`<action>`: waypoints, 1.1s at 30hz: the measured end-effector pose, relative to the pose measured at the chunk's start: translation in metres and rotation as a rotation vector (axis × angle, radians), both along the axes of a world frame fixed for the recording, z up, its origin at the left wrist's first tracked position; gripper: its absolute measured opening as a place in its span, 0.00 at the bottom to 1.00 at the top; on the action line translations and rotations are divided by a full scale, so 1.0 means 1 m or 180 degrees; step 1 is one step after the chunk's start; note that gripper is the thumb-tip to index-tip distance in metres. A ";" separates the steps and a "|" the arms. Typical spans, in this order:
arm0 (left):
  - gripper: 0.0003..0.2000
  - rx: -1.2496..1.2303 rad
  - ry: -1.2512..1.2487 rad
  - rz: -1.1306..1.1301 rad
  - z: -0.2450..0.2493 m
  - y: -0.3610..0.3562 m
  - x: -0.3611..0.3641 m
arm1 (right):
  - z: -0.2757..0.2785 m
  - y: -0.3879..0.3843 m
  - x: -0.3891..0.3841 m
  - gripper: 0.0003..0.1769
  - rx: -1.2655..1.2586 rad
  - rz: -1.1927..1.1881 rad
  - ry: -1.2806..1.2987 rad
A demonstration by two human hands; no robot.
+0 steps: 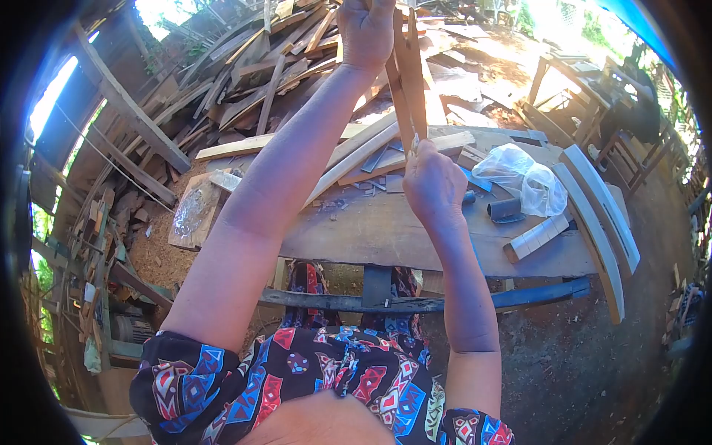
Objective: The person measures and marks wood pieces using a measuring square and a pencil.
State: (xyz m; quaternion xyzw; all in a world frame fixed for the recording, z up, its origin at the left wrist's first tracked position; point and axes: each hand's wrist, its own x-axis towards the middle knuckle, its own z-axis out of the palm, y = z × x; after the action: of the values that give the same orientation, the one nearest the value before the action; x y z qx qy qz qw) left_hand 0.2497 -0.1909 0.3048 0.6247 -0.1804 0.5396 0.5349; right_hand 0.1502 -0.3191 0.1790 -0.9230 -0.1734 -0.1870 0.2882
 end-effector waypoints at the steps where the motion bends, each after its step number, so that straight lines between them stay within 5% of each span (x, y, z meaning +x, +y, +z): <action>1: 0.18 -0.0008 -0.0007 -0.0007 -0.002 0.002 0.001 | 0.000 -0.001 0.001 0.11 0.0005 0.0028 0.0001; 4: 0.17 -0.0226 0.0494 -0.0656 -0.004 0.004 0.002 | 0.002 0.003 0.002 0.12 0.0053 -0.0013 0.0105; 9: 0.18 0.0231 0.0157 0.0826 -0.005 0.001 0.011 | 0.002 0.007 -0.003 0.11 -0.0010 -0.0042 0.0063; 12: 0.19 0.0130 -0.0134 0.1009 -0.006 0.000 0.015 | 0.000 0.000 -0.017 0.10 -0.0090 -0.0025 -0.0045; 25: 0.17 0.0047 0.0310 0.0558 -0.013 0.007 0.004 | 0.002 -0.004 -0.024 0.09 -0.0201 0.0046 -0.0097; 27: 0.16 0.0631 -0.0722 0.1177 -0.012 -0.003 0.000 | 0.011 0.009 -0.001 0.09 -0.0183 0.0007 -0.0160; 28: 0.16 0.0077 0.0316 0.0467 -0.004 -0.004 -0.012 | 0.012 0.013 0.005 0.10 -0.0149 -0.0052 -0.0237; 33: 0.17 0.0024 0.0225 0.0533 -0.007 0.005 0.002 | 0.002 -0.003 -0.023 0.11 -0.0122 -0.0012 -0.0107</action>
State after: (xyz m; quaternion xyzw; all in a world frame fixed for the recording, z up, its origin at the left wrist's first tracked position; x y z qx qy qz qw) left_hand 0.2512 -0.1857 0.2975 0.6582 -0.1105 0.5595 0.4915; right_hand 0.1273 -0.3220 0.1806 -0.9254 -0.1800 -0.1998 0.2671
